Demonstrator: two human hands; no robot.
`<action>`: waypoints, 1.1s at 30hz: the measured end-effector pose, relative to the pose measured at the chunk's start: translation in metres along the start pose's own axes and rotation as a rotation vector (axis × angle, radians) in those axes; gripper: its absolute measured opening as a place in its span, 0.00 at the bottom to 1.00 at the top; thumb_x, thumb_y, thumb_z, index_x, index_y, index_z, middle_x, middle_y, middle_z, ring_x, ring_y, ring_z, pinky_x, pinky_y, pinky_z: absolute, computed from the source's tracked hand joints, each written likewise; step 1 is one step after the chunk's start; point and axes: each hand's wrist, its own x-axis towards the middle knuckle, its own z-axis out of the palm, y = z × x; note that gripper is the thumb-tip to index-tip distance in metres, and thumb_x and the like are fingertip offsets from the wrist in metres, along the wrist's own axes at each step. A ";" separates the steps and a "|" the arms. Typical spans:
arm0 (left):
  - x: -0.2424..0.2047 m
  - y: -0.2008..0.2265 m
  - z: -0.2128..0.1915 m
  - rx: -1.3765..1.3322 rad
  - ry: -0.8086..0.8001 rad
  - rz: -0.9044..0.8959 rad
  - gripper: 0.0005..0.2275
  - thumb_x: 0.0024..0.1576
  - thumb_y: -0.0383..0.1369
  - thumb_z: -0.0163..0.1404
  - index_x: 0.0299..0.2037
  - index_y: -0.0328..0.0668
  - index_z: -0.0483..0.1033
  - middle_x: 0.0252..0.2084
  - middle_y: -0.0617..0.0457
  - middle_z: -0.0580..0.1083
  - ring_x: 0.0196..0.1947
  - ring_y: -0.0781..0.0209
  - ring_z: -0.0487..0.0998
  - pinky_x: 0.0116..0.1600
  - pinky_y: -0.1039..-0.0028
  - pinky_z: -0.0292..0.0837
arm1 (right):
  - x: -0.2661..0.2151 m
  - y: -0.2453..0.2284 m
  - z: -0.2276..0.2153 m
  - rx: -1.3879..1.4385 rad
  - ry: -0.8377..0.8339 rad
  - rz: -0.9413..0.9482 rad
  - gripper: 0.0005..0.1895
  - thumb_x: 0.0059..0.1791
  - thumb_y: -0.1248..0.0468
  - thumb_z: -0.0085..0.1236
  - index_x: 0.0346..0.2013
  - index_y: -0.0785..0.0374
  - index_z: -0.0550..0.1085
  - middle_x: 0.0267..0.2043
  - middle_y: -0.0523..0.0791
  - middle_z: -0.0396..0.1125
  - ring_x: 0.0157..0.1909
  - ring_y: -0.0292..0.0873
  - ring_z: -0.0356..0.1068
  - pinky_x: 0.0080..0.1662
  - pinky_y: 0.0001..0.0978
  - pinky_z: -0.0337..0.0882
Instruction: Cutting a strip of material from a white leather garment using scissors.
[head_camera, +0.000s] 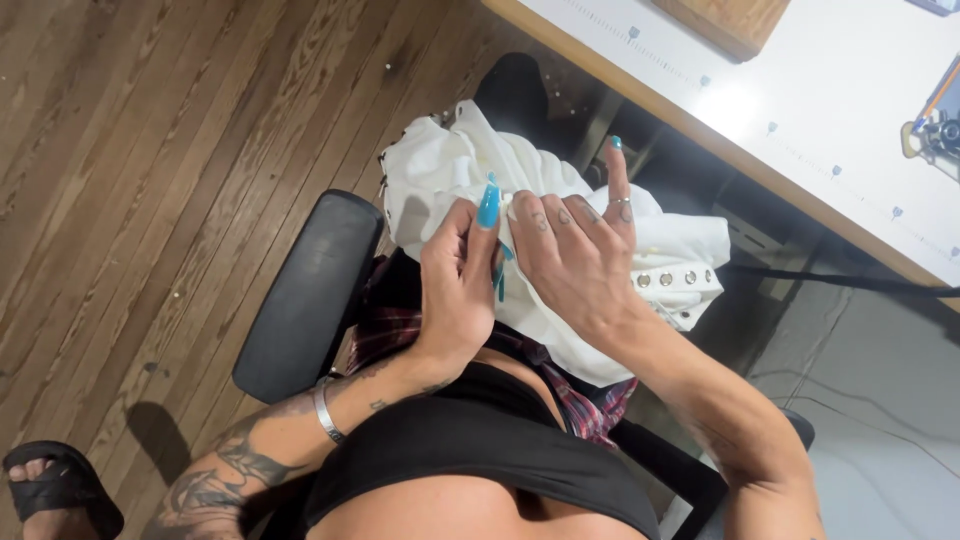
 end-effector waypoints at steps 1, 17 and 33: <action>0.001 0.001 0.001 -0.061 0.009 -0.061 0.15 0.72 0.38 0.41 0.33 0.39 0.67 0.24 0.63 0.61 0.24 0.75 0.58 0.29 0.79 0.55 | 0.000 0.000 0.001 0.014 0.000 0.003 0.04 0.53 0.69 0.63 0.41 0.66 0.77 0.26 0.40 0.65 0.29 0.38 0.68 0.74 0.64 0.52; 0.004 -0.019 0.018 -0.634 0.146 -0.447 0.13 0.65 0.30 0.43 0.26 0.37 0.70 0.20 0.57 0.65 0.21 0.70 0.64 0.29 0.78 0.58 | -0.002 0.008 0.019 -0.242 0.154 -0.131 0.08 0.55 0.70 0.59 0.47 0.70 0.78 0.28 0.40 0.67 0.34 0.34 0.71 0.71 0.62 0.58; 0.014 -0.014 0.006 -0.598 0.134 -0.631 0.14 0.58 0.32 0.51 0.20 0.38 0.69 0.19 0.59 0.65 0.15 0.72 0.60 0.21 0.78 0.51 | 0.001 0.022 0.022 -0.102 0.238 -0.281 0.09 0.52 0.77 0.58 0.46 0.71 0.80 0.23 0.39 0.65 0.29 0.34 0.70 0.68 0.56 0.67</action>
